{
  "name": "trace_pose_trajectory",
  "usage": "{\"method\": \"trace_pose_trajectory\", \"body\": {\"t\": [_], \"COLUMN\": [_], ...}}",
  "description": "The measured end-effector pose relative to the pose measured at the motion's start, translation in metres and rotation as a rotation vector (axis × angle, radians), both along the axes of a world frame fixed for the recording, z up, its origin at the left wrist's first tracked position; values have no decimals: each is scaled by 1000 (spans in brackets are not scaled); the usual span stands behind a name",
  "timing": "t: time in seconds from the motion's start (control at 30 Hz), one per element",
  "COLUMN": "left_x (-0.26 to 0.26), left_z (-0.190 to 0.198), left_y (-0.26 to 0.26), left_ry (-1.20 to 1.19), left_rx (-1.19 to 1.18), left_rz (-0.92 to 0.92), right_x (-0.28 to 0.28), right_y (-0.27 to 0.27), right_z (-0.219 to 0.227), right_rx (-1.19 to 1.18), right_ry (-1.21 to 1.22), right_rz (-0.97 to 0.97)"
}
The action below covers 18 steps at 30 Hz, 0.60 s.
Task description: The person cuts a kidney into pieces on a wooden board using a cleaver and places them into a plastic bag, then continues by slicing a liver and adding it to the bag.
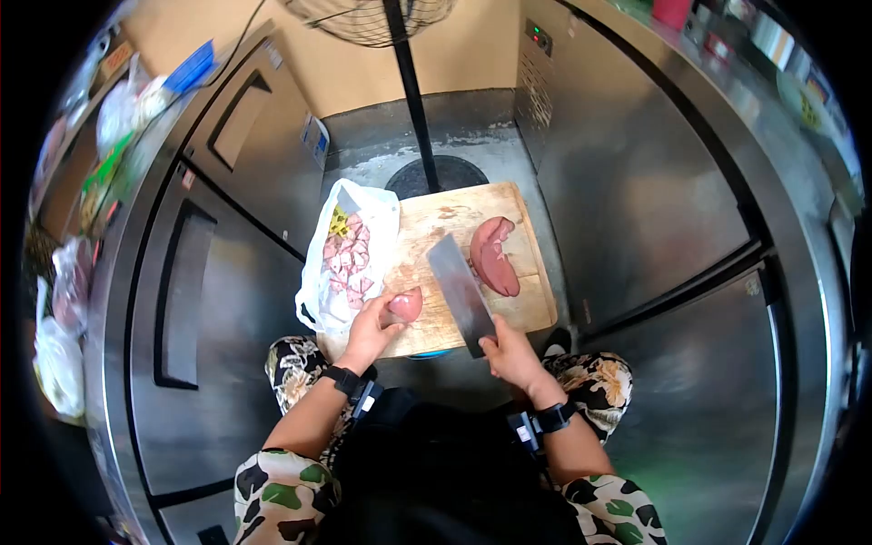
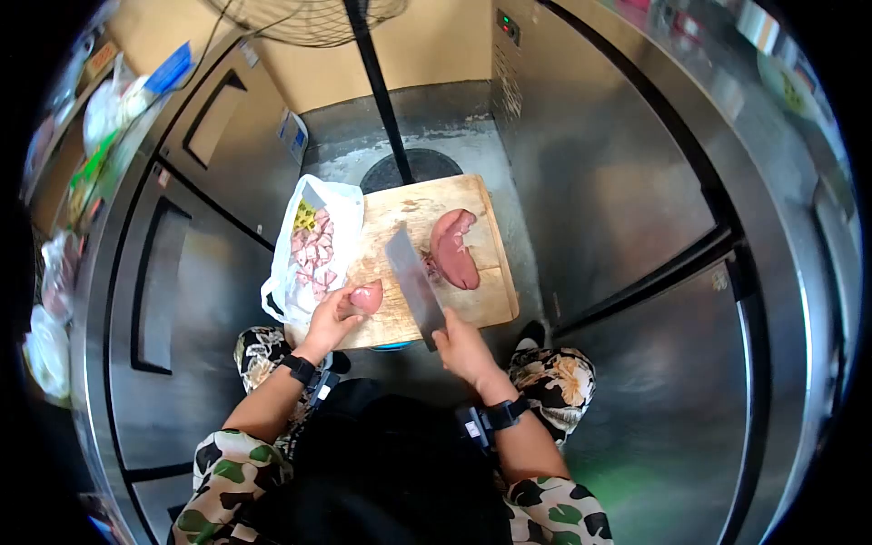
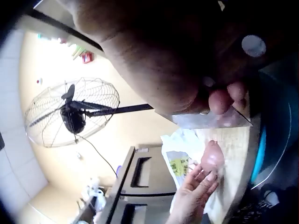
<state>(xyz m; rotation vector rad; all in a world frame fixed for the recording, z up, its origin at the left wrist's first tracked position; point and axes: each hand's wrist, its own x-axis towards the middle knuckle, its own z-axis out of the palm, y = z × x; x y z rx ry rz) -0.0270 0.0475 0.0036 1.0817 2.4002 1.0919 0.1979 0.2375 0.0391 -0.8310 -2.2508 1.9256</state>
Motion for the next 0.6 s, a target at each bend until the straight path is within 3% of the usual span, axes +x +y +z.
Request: {"method": "trace_pose_trajectory", "body": {"t": [0.1, 0.13, 0.23, 0.33, 0.43, 0.6], "left_x": [6, 8, 11, 19, 27, 26], "left_z": [-15, -18, -22, -7, -10, 5], "left_y": [-1, 3, 14, 15, 6, -12], "left_ry": [-190, -188, -15, -17, -126, -172], "left_rx": [118, 162, 166, 38, 202, 148], "left_rz": [106, 122, 158, 163, 200, 118], "right_x": [8, 10, 14, 9, 3, -7], "right_y": [-12, -18, -32, -44, -54, -62], "right_z": [-16, -6, 12, 11, 8, 13], "right_rx": [331, 311, 614, 637, 651, 687], "right_ry": [31, -90, -221, -314, -323, -392], "right_rz": [109, 112, 202, 180, 124, 110]}}
